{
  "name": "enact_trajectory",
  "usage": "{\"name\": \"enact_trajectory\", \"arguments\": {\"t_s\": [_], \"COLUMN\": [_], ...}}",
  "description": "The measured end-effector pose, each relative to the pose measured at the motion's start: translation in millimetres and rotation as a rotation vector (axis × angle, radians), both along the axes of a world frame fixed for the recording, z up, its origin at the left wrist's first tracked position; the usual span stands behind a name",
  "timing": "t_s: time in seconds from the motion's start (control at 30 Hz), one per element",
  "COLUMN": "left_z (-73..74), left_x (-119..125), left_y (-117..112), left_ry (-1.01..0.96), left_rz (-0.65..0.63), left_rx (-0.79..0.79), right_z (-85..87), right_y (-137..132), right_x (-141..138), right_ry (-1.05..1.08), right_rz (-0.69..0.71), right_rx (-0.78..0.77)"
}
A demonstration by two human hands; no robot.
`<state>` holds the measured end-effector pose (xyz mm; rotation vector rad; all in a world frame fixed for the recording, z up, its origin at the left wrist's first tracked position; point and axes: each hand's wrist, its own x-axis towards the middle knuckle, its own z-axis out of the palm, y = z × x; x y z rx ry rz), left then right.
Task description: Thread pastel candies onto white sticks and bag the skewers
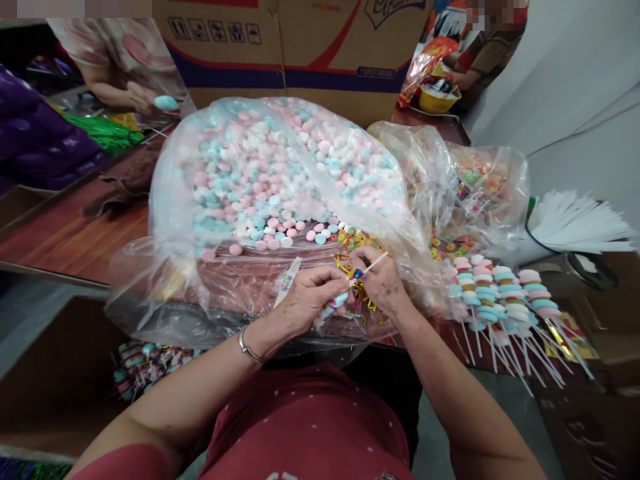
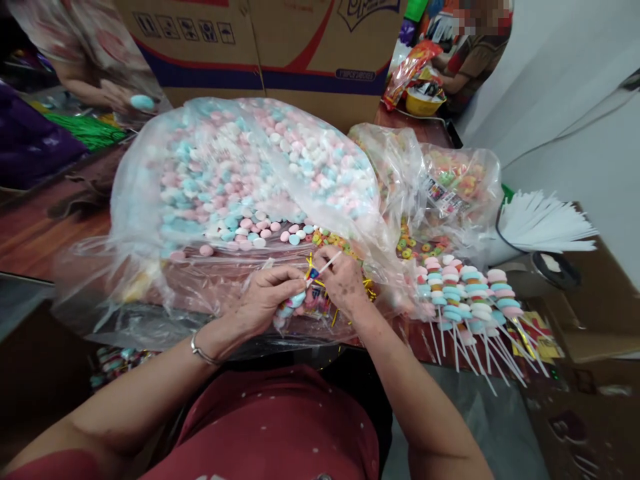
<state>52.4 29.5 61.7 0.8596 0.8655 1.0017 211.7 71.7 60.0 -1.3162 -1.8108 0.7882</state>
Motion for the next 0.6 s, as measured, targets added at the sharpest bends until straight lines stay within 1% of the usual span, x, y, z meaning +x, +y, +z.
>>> {"name": "enact_trajectory", "arguments": {"t_s": [0.1, 0.17, 0.27, 0.37, 0.43, 0.47, 0.5, 0.53, 0.6], "left_z": [-0.5, -0.2, 0.0, -1.5, -3.5, -4.6, -5.6, -6.1, -5.5], "left_x": [5.9, 7.4, 8.0, 8.3, 8.1, 7.9, 7.5, 6.9, 4.9], "left_y": [-0.5, -1.2, -2.4, -3.4, -3.5, -3.2, -2.5, -1.4, 2.1], "left_ry": [0.009, 0.015, 0.002, -0.016, -0.001, 0.015, 0.039, 0.075, 0.182], "left_rz": [0.017, 0.043, 0.077, 0.12, 0.15, 0.165, 0.179, 0.192, 0.207], "left_rx": [-0.007, -0.031, -0.053, -0.042, -0.021, -0.007, 0.01, 0.028, 0.078], "right_z": [0.0, -0.9, 0.1, 3.4, 4.7, 4.8, 4.6, 4.3, 4.2], "right_y": [-13.2, -20.5, -26.9, -29.3, -30.7, -31.8, -33.2, -34.9, -38.5], "right_x": [-1.6, -2.0, -1.5, -0.7, -1.0, -1.5, -2.2, -2.9, -3.9], "right_ry": [0.127, 0.165, 0.163, 0.16, 0.123, 0.074, -0.003, -0.109, -0.379], "right_rz": [0.047, 0.026, 0.022, 0.095, 0.127, 0.13, 0.122, 0.104, 0.06], "right_rx": [-0.091, -0.098, -0.084, -0.101, -0.072, -0.022, 0.06, 0.173, 0.45]}}
